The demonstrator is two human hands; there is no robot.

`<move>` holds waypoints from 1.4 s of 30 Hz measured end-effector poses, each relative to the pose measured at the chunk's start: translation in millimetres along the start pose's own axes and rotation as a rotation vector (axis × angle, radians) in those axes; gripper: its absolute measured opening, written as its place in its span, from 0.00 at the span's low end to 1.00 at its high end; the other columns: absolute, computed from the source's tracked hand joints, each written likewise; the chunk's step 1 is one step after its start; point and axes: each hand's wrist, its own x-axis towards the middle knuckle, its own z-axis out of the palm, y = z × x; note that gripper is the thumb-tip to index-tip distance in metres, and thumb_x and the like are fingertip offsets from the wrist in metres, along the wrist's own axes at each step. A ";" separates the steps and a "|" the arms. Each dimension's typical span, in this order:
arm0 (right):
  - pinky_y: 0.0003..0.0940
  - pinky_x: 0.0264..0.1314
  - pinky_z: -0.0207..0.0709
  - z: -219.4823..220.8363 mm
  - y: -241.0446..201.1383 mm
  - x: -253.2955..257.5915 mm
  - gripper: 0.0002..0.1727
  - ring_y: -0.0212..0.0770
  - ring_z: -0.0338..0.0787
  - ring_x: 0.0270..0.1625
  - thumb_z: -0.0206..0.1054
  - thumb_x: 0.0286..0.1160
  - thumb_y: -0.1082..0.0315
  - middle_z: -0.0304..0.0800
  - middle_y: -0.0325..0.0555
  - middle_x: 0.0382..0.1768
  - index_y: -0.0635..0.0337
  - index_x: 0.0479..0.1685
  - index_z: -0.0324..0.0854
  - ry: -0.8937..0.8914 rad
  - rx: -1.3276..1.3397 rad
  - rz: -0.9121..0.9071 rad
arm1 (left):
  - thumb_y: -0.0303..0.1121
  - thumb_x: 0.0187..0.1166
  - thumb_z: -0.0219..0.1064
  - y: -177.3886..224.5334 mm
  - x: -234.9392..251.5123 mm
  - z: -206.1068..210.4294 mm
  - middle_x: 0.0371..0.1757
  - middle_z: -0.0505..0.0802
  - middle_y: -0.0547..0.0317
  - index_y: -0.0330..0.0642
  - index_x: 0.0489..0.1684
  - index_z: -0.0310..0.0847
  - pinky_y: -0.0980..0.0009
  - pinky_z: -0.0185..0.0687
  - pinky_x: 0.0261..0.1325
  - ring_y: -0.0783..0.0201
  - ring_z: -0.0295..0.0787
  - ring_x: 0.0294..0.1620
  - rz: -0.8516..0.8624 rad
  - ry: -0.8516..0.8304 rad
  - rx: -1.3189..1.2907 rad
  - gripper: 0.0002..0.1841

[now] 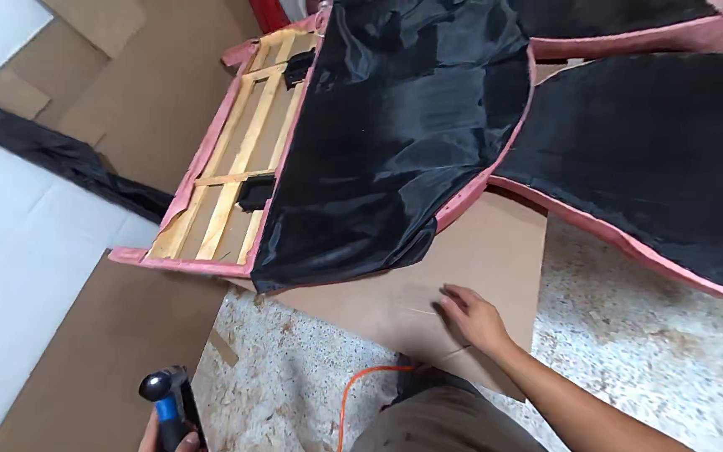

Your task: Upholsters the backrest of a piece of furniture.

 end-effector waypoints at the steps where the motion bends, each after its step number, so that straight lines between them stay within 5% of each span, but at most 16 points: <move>1: 0.59 0.77 0.77 1.8 -20.3 20.3 0.28 0.52 0.88 0.70 0.61 0.87 0.48 0.87 0.53 0.69 0.57 0.76 0.80 0.044 0.086 0.091 | 0.34 0.78 0.68 -2.8 25.8 7.6 0.69 0.85 0.40 0.39 0.96 0.42 0.58 0.89 0.60 0.60 0.91 0.55 0.019 0.005 0.021 0.46; 3: 0.60 0.70 0.81 5.9 -59.9 65.5 0.31 0.51 0.91 0.63 0.60 0.86 0.42 0.91 0.54 0.61 0.58 0.72 0.80 0.112 0.222 0.251 | 0.35 0.78 0.69 -4.6 82.1 18.3 0.78 0.80 0.37 0.48 0.98 0.45 0.54 0.88 0.62 0.57 0.91 0.57 0.036 0.018 0.137 0.46; 7: 0.56 0.50 0.88 9.6 -112.2 143.2 0.43 0.50 0.95 0.39 0.56 0.78 0.27 0.94 0.53 0.36 0.65 0.49 0.86 0.046 0.312 0.565 | 0.40 0.81 0.69 12.0 207.4 34.5 0.57 0.91 0.29 0.55 0.97 0.50 0.30 0.81 0.54 0.34 0.92 0.48 0.088 0.014 0.499 0.43; 11: 0.65 0.52 0.80 13.1 -113.7 134.8 0.25 0.57 0.90 0.46 0.66 0.83 0.45 0.91 0.58 0.41 0.63 0.43 0.88 0.188 0.371 0.544 | 0.40 0.83 0.66 35.2 330.6 50.4 0.60 0.90 0.26 0.53 0.97 0.50 0.28 0.78 0.65 0.27 0.88 0.61 0.083 -0.016 0.719 0.40; 15: 0.40 0.44 0.85 40.6 -119.9 115.2 0.12 0.37 0.87 0.37 0.70 0.81 0.59 0.87 0.42 0.35 0.56 0.36 0.77 0.457 0.930 0.485 | 0.43 0.86 0.62 29.0 436.8 70.8 0.66 0.84 0.19 0.51 0.97 0.47 0.25 0.77 0.62 0.22 0.85 0.63 0.143 -0.046 0.791 0.39; 18: 0.41 0.41 0.87 59.4 -136.1 119.1 0.12 0.40 0.90 0.37 0.72 0.77 0.62 0.90 0.46 0.36 0.59 0.46 0.78 0.553 1.060 0.509 | 0.46 0.87 0.61 17.4 488.7 90.5 0.75 0.78 0.20 0.50 0.93 0.59 0.26 0.73 0.69 0.22 0.76 0.74 0.266 -0.068 0.814 0.34; 20: 0.46 0.50 0.90 69.7 -144.4 112.4 0.21 0.44 0.94 0.46 0.73 0.77 0.62 0.93 0.51 0.46 0.62 0.64 0.78 0.486 1.059 0.572 | 0.47 0.83 0.65 17.8 487.8 98.1 0.78 0.75 0.21 0.42 0.85 0.71 0.27 0.68 0.75 0.23 0.70 0.79 0.429 -0.067 0.741 0.32; 22: 0.46 0.50 0.90 72.4 -151.7 102.2 0.22 0.45 0.95 0.47 0.72 0.78 0.61 0.94 0.52 0.48 0.60 0.68 0.79 0.396 1.025 0.661 | 0.49 0.84 0.63 38.2 457.4 110.0 0.80 0.76 0.25 0.37 0.80 0.76 0.29 0.63 0.81 0.26 0.70 0.82 0.655 -0.178 0.589 0.31; 25: 0.44 0.45 0.89 75.3 -147.6 75.1 0.21 0.44 0.94 0.43 0.72 0.79 0.55 0.94 0.51 0.44 0.60 0.61 0.85 0.390 0.830 0.785 | 0.59 0.83 0.60 41.4 395.3 150.4 0.83 0.76 0.33 0.39 0.81 0.76 0.34 0.62 0.86 0.35 0.69 0.86 1.021 -0.445 0.511 0.36; 27: 0.41 0.41 0.87 76.1 -136.9 57.7 0.18 0.43 0.92 0.38 0.72 0.80 0.55 0.94 0.51 0.41 0.60 0.54 0.87 0.414 0.709 0.822 | 0.64 0.80 0.60 20.2 375.0 186.3 0.86 0.75 0.38 0.42 0.83 0.75 0.33 0.56 0.88 0.39 0.67 0.88 1.208 -0.471 0.506 0.40; 30: 0.40 0.37 0.84 75.8 -110.8 36.1 0.17 0.41 0.88 0.30 0.73 0.79 0.57 0.89 0.50 0.29 0.63 0.36 0.82 0.295 0.560 0.844 | 0.45 0.86 0.56 -8.0 376.0 209.6 0.82 0.82 0.49 0.41 0.78 0.81 0.40 0.65 0.86 0.45 0.74 0.85 1.348 -0.368 0.463 0.27; 33: 0.50 0.49 0.83 48.2 -100.0 29.7 0.17 0.47 0.89 0.41 0.74 0.77 0.55 0.91 0.53 0.39 0.63 0.46 0.86 0.031 0.277 0.885 | 0.29 0.84 0.55 -11.4 370.7 195.9 0.71 0.92 0.54 0.40 0.63 0.91 0.49 0.77 0.80 0.49 0.86 0.76 1.361 -0.317 0.397 0.19; 36: 0.69 0.62 0.78 12.5 -95.9 56.9 0.22 0.60 0.91 0.56 0.70 0.78 0.46 0.93 0.58 0.49 0.56 0.55 0.89 0.244 0.106 0.782 | 0.27 0.83 0.57 -4.2 364.7 174.9 0.65 0.95 0.51 0.38 0.57 0.94 0.52 0.82 0.76 0.50 0.91 0.70 1.274 -0.298 0.389 0.17; 38: 0.67 0.61 0.80 -3.7 -98.2 90.8 0.30 0.57 0.92 0.54 0.65 0.79 0.37 0.94 0.55 0.47 0.56 0.55 0.88 0.377 0.141 0.736 | 0.26 0.81 0.61 5.8 355.7 169.4 0.61 0.96 0.50 0.37 0.51 0.96 0.51 0.85 0.73 0.49 0.93 0.66 1.215 -0.285 0.413 0.14; 40: 0.62 0.58 0.85 -4.7 -107.6 124.4 0.42 0.53 0.96 0.49 0.57 0.76 0.26 0.96 0.53 0.43 0.60 0.51 0.89 0.273 0.202 0.751 | 0.28 0.81 0.63 18.0 341.1 168.3 0.61 0.96 0.49 0.37 0.48 0.96 0.48 0.84 0.74 0.48 0.93 0.66 1.143 -0.291 0.466 0.12; 42: 0.54 0.51 0.90 7.1 -116.2 149.9 0.44 0.48 0.97 0.39 0.55 0.77 0.25 0.96 0.51 0.35 0.64 0.45 0.89 0.097 0.245 0.746 | 0.42 0.82 0.66 35.9 327.9 174.2 0.69 0.92 0.48 0.39 0.58 0.92 0.44 0.78 0.79 0.46 0.88 0.73 1.066 -0.330 0.515 0.18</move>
